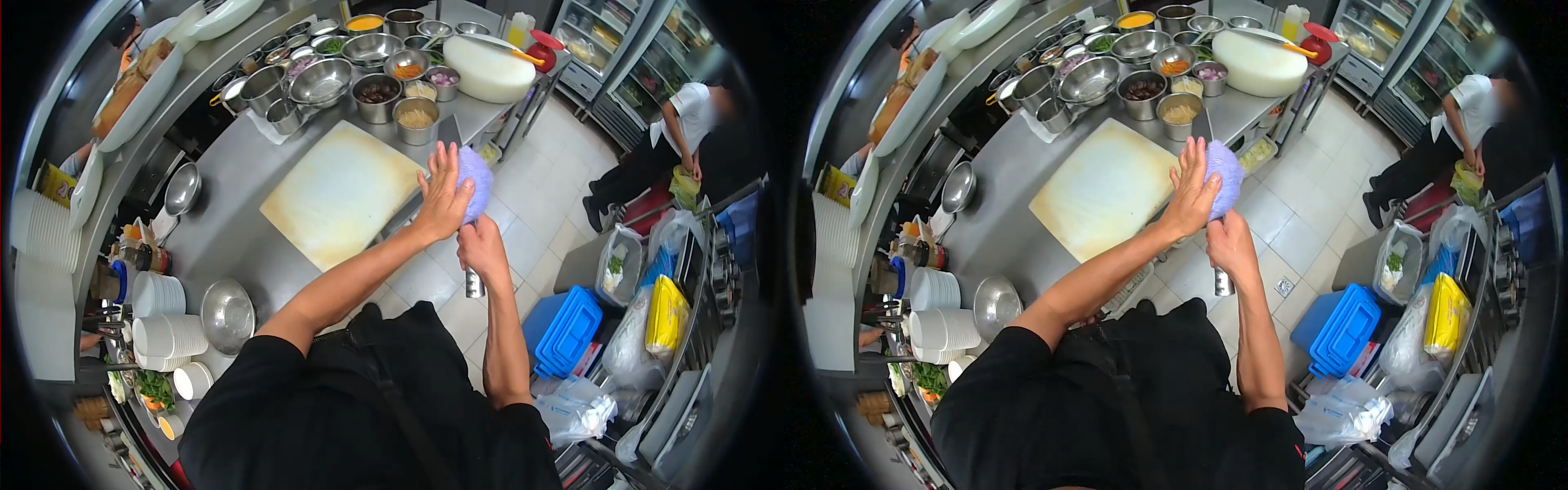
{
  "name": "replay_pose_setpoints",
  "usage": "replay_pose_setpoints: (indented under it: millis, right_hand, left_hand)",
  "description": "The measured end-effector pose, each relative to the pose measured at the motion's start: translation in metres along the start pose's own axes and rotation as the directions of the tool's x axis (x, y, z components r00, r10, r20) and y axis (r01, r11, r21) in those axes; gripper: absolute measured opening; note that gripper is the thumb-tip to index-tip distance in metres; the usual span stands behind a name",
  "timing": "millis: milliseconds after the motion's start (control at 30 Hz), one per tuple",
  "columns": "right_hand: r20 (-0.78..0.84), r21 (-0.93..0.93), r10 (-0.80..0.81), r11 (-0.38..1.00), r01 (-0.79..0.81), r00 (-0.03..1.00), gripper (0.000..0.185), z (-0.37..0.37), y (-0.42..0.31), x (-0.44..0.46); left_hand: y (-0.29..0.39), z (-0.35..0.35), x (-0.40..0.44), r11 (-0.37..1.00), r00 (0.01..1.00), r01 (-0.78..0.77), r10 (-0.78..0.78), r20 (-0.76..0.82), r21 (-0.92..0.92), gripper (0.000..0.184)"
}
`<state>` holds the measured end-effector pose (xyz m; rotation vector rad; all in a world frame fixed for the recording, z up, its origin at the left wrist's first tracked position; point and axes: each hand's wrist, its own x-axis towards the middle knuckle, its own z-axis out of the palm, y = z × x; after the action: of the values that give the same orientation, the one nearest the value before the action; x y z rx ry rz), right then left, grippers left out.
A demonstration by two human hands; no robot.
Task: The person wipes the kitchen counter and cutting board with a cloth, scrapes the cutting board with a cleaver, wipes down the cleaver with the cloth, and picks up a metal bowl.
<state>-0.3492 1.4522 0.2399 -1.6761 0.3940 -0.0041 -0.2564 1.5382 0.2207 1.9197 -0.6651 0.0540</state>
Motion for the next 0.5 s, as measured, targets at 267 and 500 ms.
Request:
replay_pose_setpoints:
  millis: [267, 500]
  right_hand:
    - [0.040, -0.126, -0.149, 0.980, 0.153, 0.988, 0.022, 0.010, -0.001, -0.037]
    - [0.069, 0.047, -0.096, 0.995, 0.093, 0.993, 0.018, -0.016, -0.006, -0.082]
  left_hand:
    - [-0.030, -0.019, 0.067, 0.990, 0.927, -0.141, 0.141, -0.348, 0.025, 0.054]
    - [-0.100, -0.045, 0.112, 0.118, 0.946, 0.313, -0.123, 0.299, -0.942, 0.045]
